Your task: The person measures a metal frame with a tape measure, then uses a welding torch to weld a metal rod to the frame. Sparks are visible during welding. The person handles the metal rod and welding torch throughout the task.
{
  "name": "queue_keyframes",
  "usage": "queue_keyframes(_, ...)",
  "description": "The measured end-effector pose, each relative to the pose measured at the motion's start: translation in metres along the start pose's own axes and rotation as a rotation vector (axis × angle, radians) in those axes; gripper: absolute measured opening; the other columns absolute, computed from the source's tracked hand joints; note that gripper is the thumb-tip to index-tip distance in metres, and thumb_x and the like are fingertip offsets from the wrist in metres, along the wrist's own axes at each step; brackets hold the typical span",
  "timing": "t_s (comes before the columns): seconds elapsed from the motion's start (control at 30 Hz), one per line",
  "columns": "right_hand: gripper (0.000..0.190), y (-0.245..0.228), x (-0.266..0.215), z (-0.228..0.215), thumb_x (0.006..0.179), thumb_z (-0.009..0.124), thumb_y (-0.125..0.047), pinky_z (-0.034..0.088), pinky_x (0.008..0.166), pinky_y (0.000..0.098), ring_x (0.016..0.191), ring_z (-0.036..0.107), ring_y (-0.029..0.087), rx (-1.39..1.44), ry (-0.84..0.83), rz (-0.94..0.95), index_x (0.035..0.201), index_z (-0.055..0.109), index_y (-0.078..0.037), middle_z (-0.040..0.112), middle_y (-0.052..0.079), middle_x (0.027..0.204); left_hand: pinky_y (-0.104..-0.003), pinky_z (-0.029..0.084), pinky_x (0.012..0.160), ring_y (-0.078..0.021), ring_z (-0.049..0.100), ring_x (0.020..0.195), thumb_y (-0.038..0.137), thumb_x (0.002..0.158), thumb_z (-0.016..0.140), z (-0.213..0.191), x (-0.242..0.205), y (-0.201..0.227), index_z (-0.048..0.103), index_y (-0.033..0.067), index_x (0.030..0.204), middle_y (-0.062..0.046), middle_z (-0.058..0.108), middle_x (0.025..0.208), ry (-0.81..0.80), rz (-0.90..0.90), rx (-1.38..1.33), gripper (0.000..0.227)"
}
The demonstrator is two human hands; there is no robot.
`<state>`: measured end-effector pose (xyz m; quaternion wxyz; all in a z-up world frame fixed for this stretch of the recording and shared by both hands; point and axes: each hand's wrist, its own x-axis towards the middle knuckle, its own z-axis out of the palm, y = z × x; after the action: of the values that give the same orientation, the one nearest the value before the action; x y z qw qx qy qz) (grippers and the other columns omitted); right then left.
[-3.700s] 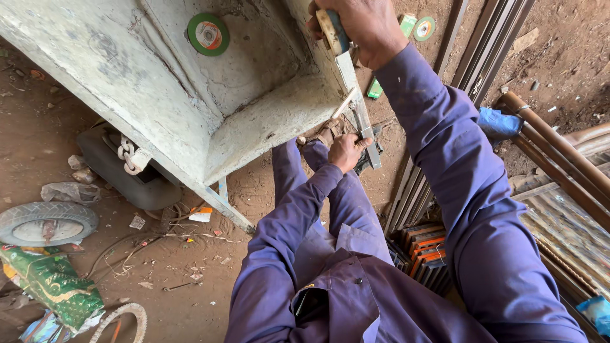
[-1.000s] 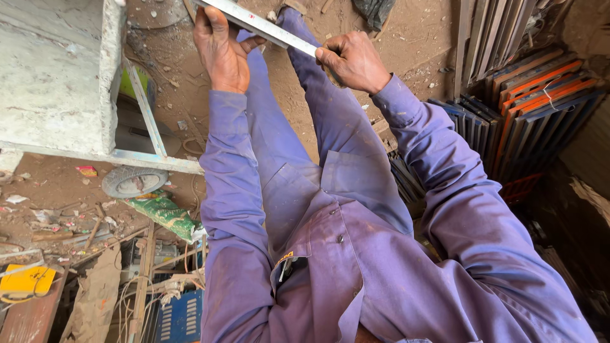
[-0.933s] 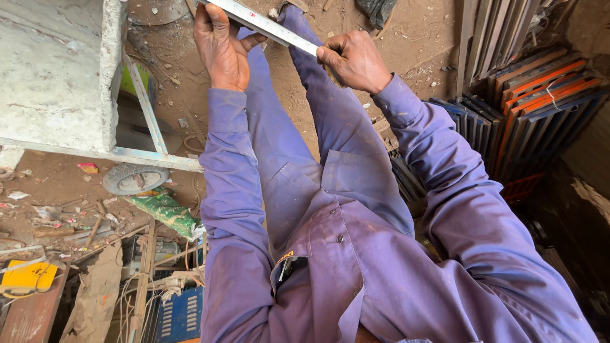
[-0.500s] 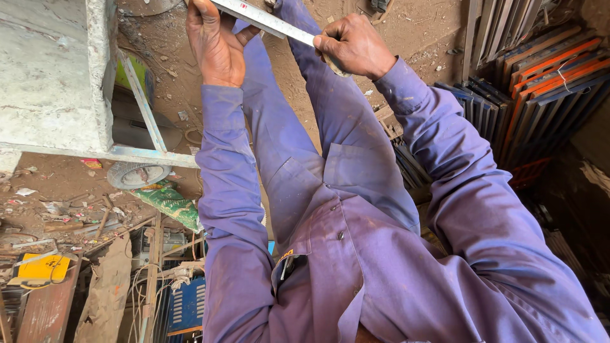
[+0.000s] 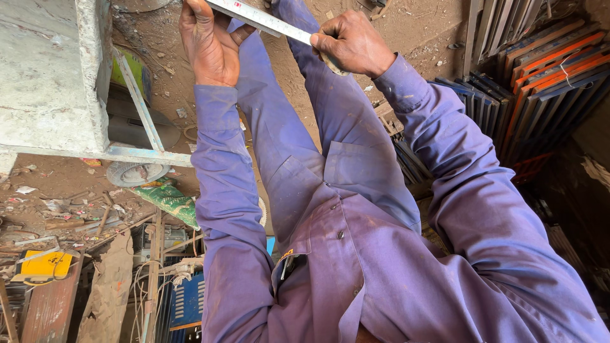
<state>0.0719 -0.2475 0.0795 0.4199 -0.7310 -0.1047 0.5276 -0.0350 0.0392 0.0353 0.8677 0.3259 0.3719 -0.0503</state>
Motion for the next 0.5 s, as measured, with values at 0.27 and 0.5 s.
queue_keyframes(0.27, 0.031, 0.0019, 0.0007, -0.0002, 0.104, 0.067, -0.031, 0.047, 0.055, 0.0383, 0.055, 0.059, 0.019, 0.007, -0.008, -0.012, 0.09, 0.079, -0.006, 0.065, 0.008, 0.064, -0.056, 0.065, 0.085, -0.0304, 0.072, 0.118, 0.044, 0.096, 0.079, 0.0014, 0.0004, 0.0007, 0.056, 0.0123, 0.131, -0.013, 0.067, 0.124, 0.019, -0.006, -0.006, 0.052)
queue_keyframes(0.5, 0.031, 0.0047, 0.0003, 0.0002, 0.104, 0.068, -0.031, 0.048, 0.056, 0.0384, 0.055, 0.06, 0.019, -0.008, 0.002, -0.039, 0.09, 0.08, -0.006, 0.066, 0.008, 0.066, -0.055, 0.064, 0.084, -0.0299, 0.073, 0.116, 0.044, 0.096, 0.078, 0.0042, -0.0006, 0.0031, 0.056, 0.0113, 0.131, -0.013, 0.068, 0.123, 0.02, -0.003, 0.019, 0.053)
